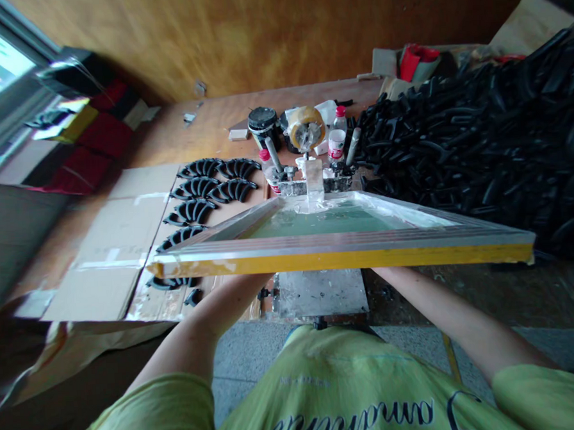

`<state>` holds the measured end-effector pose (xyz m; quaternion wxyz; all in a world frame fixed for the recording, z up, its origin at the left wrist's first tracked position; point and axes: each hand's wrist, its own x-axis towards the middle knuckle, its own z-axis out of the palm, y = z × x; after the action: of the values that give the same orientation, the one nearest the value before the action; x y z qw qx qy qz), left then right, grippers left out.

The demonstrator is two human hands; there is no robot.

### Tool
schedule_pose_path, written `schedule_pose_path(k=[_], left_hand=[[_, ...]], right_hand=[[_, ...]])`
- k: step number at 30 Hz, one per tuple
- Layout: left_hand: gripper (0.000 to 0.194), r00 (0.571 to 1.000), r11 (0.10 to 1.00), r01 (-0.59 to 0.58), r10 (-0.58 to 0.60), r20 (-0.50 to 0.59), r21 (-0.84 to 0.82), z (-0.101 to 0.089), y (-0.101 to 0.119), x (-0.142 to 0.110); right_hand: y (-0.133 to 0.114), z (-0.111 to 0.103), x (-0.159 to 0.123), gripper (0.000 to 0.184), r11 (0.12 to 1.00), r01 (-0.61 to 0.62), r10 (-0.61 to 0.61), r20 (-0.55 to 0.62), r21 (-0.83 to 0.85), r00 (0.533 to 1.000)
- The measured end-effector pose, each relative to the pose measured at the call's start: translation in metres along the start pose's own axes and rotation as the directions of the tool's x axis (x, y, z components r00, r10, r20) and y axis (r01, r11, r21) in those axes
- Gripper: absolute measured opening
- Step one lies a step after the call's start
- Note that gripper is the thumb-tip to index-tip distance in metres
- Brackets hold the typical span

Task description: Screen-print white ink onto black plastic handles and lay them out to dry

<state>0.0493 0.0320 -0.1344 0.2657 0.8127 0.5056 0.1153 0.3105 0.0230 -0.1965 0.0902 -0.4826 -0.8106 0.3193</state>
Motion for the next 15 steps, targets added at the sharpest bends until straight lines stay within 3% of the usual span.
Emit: schedule_pose_path(k=[4,10,15], left_hand=[[0.036,1.000,0.999,0.009,-0.010,0.007,0.030,0.002,0.002,-0.005],[0.035,1.000,0.999,-0.011,0.011,0.007,0.045,0.005,0.009,-0.004],[0.038,0.999,1.000,-0.008,0.008,0.054,-0.007,0.005,0.010,0.002]], right_hand=[[-0.009,-0.001,-0.003,0.061,0.999,-0.029,0.027,-0.053,-0.035,0.998],[-0.026,-0.011,-0.012,0.053,0.999,-0.030,0.029,-0.027,-0.030,0.999],[-0.032,-0.018,-0.014,0.059,0.999,-0.040,0.040,-0.022,-0.015,0.999]])
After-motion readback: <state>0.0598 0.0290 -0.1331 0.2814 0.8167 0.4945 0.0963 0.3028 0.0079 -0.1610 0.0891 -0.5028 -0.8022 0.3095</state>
